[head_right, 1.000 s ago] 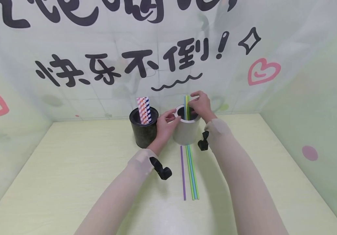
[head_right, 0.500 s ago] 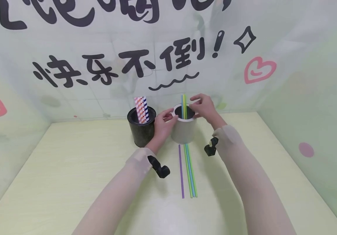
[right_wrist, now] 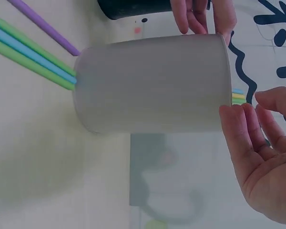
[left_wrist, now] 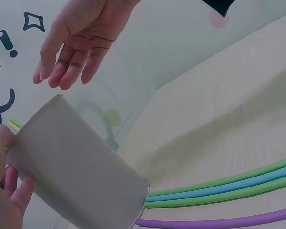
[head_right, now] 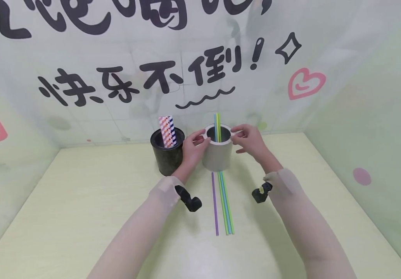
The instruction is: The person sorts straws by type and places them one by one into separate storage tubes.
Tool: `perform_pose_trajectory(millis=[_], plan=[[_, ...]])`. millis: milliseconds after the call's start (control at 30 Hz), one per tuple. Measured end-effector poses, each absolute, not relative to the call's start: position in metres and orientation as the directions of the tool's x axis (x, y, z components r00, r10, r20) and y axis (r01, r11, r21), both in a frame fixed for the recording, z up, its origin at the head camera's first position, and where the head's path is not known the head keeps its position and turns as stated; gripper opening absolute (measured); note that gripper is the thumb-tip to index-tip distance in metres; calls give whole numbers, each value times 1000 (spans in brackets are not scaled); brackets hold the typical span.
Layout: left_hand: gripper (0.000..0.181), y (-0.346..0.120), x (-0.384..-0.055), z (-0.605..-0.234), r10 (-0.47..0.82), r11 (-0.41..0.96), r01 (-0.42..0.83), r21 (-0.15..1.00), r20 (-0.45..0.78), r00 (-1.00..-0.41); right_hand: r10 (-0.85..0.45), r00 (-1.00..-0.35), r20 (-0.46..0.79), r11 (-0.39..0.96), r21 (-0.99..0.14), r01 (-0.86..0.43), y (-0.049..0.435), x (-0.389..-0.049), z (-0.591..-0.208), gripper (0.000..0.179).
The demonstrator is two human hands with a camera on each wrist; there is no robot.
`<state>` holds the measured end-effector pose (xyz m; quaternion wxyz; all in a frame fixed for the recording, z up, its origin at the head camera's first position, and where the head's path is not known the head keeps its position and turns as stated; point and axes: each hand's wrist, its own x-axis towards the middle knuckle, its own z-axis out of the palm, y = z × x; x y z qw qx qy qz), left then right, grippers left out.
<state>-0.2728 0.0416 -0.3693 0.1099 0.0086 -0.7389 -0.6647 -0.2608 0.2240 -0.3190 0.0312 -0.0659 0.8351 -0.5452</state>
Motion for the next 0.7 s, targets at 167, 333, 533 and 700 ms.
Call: perform_pose_trajectory(millis=[167,333,533,700], plan=[[38,42,-273,-369,-161,112,141,984,158,-974,-162,-987,1,394,-917,-65,227,-249,-334,32],[38,42,-273,-369,-156,110,144,983,160,-975,-177,-984,-24,374,-926,-44,230,-245,-353,31],[38,42,-274,-370,-161,111,150,982,167,-973,-212,-971,-111,374,-927,25,228,-245,-382,33],[38,43,-273,-370,-163,109,152,982,169,-972,-197,-959,-204,396,-912,112,223,-243,-408,33]])
